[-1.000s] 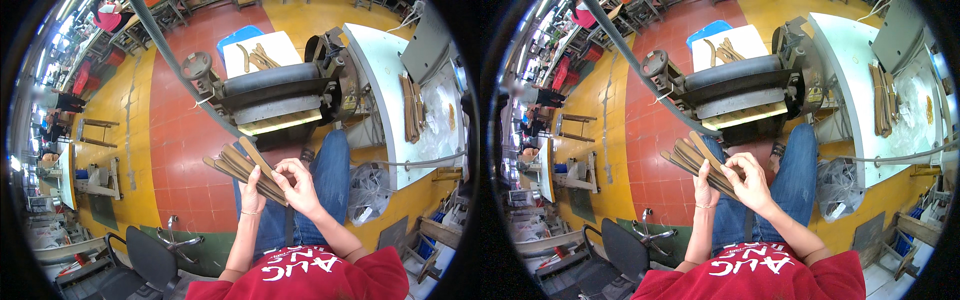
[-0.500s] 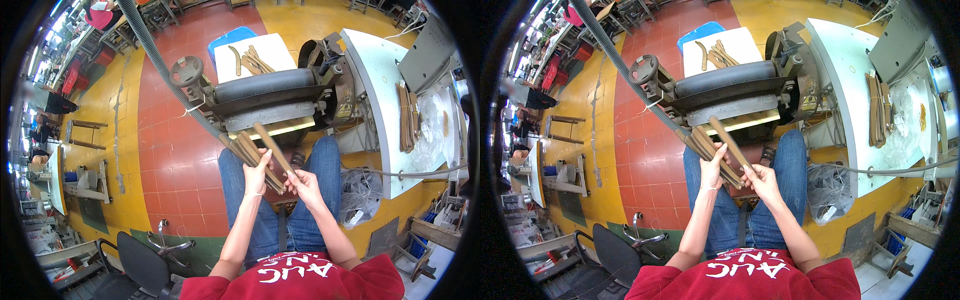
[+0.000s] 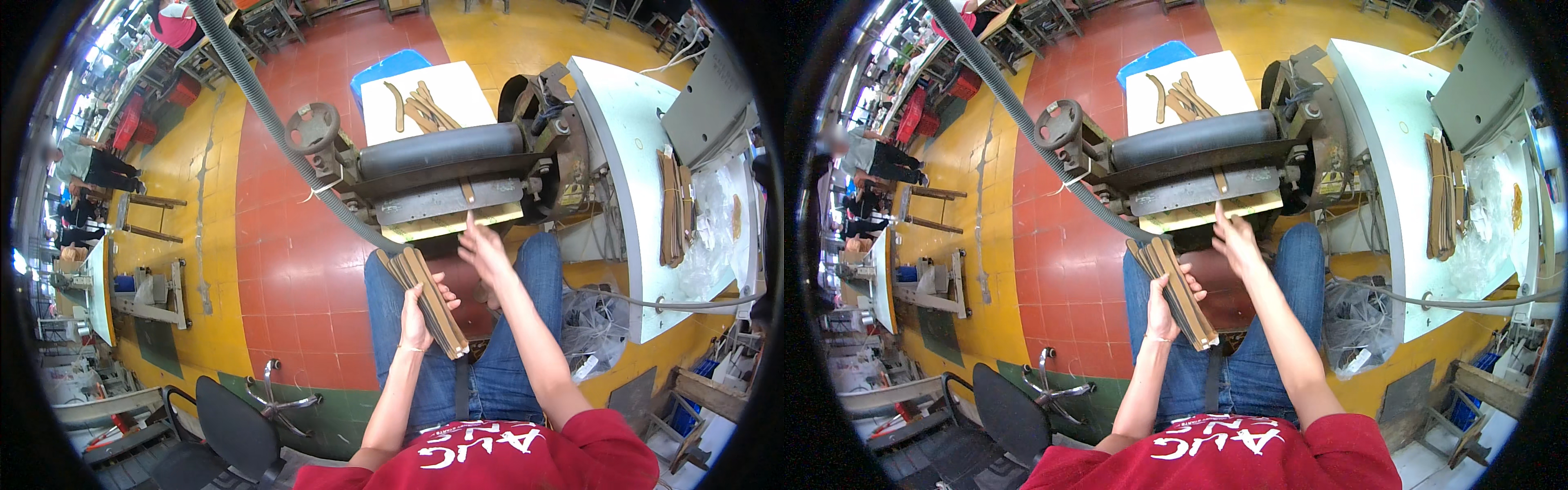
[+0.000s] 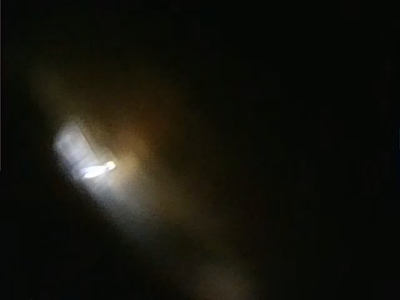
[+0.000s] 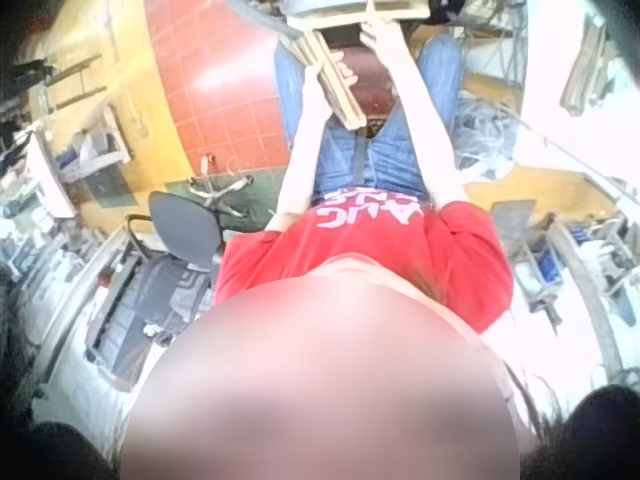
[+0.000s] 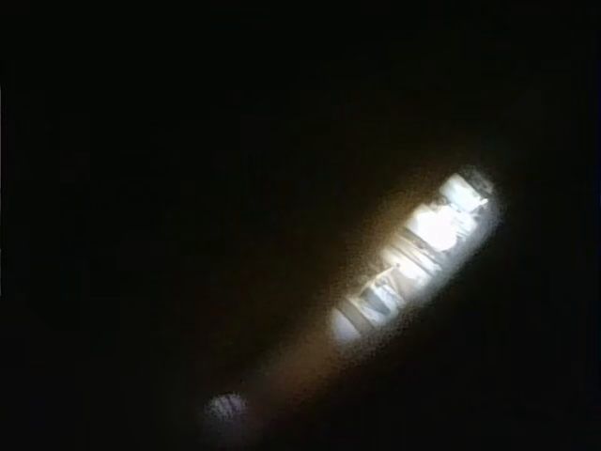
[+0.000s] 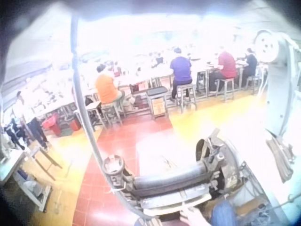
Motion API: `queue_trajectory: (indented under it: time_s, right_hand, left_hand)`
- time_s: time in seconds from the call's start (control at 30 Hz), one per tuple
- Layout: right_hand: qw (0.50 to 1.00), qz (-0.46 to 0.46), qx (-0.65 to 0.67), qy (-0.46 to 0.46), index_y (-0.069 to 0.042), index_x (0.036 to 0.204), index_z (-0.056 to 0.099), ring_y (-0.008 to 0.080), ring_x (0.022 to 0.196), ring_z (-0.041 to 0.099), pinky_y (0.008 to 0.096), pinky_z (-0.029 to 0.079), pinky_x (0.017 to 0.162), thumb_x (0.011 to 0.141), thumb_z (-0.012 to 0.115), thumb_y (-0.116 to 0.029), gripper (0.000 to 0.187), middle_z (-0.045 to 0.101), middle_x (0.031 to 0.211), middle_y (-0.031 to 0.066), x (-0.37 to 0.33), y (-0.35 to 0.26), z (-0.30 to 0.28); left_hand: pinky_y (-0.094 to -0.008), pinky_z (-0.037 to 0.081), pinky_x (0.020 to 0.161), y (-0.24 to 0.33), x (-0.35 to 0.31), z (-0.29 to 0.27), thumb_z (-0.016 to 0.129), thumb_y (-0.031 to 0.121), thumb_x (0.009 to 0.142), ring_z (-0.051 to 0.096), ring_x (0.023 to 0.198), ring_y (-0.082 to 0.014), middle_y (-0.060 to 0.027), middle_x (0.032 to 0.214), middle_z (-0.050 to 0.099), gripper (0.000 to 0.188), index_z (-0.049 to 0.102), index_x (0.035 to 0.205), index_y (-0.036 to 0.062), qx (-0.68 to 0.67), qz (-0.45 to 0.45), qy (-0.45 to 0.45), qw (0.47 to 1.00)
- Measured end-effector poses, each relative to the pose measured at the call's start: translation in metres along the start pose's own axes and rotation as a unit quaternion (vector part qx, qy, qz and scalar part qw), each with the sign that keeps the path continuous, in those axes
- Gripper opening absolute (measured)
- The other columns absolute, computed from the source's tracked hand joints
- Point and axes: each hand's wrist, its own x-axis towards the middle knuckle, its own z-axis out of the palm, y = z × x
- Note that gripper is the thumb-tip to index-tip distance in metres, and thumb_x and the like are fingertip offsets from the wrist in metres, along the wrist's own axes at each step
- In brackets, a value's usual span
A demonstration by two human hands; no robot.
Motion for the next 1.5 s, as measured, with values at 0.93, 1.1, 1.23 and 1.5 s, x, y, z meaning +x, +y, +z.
queue_trajectory:
  time_s: [0.93, 1.1, 1.23, 1.5]
  right_hand:
    - [0.997, -0.054, -0.046, 0.025, -0.003, 0.096, 0.061, 0.0074, 0.063, 0.058, 0.0199, 0.044, 0.052, 0.088, 0.066, -0.021, 0.021, 0.066, 0.08, 0.004, -0.052, 0.001, -0.023]
    - [0.99, -0.126, 0.06, -0.018, 0.0, 0.112, 0.057, 0.0149, 0.089, 0.062, 0.0266, 0.051, 0.079, 0.088, 0.065, -0.023, 0.034, 0.064, 0.098, 0.0082, 0.004, -0.017, -0.004]
    - [0.977, -0.168, -0.076, 0.102, 0.001, 0.12, 0.054, 0.0192, 0.1, 0.06, 0.0313, 0.048, 0.089, 0.086, 0.067, -0.025, 0.044, 0.062, 0.106, 0.0102, -0.007, -0.016, 0.014]
    - [0.959, -0.107, -0.247, -0.085, 0.0, 0.093, 0.066, 0.0051, 0.064, 0.058, 0.0211, 0.048, 0.058, 0.082, 0.072, -0.018, 0.022, 0.065, 0.074, 0.0015, -0.117, 0.015, -0.005]
  left_hand:
    - [-0.038, 0.056, 0.081, 0.024, 0.018, 0.009, 0.047, 0.025, 0.097, 0.062, 0.101, -0.0285, -0.021, 0.115, 0.057, 0.044, 0.041, 0.131, -0.002, 0.1, 0.102, 0.038, 0.989]
    - [-0.0428, 0.05, 0.089, 0.018, 0.011, 0.004, 0.036, 0.034, 0.096, 0.057, 0.109, -0.0291, -0.0186, 0.121, 0.054, 0.051, 0.04, 0.132, -0.0007, -0.033, 0.053, -0.017, 0.998]
    - [-0.045, 0.047, 0.094, 0.015, 0.01, 0.007, 0.034, 0.031, 0.094, 0.056, 0.107, -0.0294, -0.0169, 0.11, 0.056, 0.05, 0.04, 0.131, -0.0013, 0.032, 0.044, 0.002, 0.999]
    - [-0.0399, 0.052, 0.09, 0.016, 0.019, 0.022, 0.049, 0.015, 0.094, 0.058, 0.11, -0.0309, -0.0239, 0.119, 0.057, 0.038, 0.045, 0.122, -0.01, 0.081, 0.088, -0.001, 0.993]
